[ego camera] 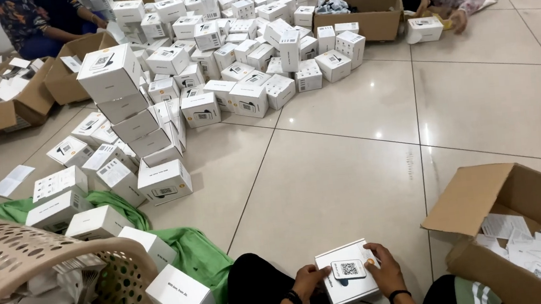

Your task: The person places labels and product manuals into white retail boxes for distribution.

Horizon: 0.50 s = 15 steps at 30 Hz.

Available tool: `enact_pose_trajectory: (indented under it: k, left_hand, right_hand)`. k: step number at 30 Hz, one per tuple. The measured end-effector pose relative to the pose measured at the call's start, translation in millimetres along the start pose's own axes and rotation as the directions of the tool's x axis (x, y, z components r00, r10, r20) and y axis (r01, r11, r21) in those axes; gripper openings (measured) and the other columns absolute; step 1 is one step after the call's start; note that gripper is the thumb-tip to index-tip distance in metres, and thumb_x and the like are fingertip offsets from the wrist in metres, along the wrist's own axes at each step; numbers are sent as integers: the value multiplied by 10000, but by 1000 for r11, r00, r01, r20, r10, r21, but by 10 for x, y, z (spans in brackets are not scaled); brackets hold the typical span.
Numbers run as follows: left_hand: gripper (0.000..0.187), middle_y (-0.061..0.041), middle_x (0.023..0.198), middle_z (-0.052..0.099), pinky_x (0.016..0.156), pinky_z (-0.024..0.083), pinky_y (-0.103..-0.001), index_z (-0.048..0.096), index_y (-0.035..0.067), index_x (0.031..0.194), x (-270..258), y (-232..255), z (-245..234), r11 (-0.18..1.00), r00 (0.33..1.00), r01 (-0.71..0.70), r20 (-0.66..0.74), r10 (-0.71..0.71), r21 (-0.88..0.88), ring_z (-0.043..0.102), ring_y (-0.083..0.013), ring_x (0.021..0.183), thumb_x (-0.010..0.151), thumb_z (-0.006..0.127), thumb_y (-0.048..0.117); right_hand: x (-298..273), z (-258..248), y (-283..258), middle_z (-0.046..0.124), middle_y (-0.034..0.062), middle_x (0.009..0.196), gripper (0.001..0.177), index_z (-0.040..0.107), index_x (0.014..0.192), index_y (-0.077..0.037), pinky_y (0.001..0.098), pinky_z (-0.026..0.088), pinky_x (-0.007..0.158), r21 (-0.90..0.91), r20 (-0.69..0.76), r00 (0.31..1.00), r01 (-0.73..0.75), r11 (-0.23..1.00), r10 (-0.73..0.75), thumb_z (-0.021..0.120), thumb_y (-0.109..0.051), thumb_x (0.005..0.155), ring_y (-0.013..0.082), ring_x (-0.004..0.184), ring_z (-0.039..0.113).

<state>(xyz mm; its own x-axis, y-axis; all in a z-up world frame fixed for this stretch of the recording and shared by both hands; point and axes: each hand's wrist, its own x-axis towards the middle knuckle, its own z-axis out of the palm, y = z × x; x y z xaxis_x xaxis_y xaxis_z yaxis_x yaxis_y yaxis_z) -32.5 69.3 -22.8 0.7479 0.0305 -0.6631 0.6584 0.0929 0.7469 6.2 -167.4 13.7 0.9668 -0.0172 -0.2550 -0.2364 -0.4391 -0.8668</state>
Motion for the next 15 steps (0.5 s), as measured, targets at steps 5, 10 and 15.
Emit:
enact_pose_trajectory:
  k: [5, 10, 15]
  left_hand:
    - [782, -143, 1378, 573, 1034, 458, -425, 440, 137, 1499, -226, 52, 67, 999, 999, -37, 39, 38, -23, 559, -224, 1214, 880, 817, 430]
    - [888, -150, 1397, 537, 1016, 565, -410, 343, 187, 1492, 73, -173, 113, 994, 997, -33, 65, 40, -106, 613, -261, 1217, 799, 879, 330]
    - [1026, -234, 1261, 661, 877, 613, -441, 253, 81, 1453, 794, -731, 165, 968, 984, -111, -161, 75, -225, 694, -316, 1095, 687, 935, 90]
  right_hand:
    - [315, -104, 293, 630, 106, 1407, 453, 584, 1349, -69, 374, 452, 1114, 214, -15, 996, -84, 973, 90, 615, 52, 914, 243, 1348, 568]
    - [436, -166, 370, 637, 126, 1411, 442, 585, 1366, -37, 383, 479, 1086, 336, -11, 991, -124, 934, 135, 596, 62, 936, 278, 1328, 595]
    - [298, -98, 165, 691, 96, 1369, 445, 604, 1360, -106, 343, 491, 1070, 148, -117, 990, -58, 987, 75, 591, 14, 931, 205, 1327, 618]
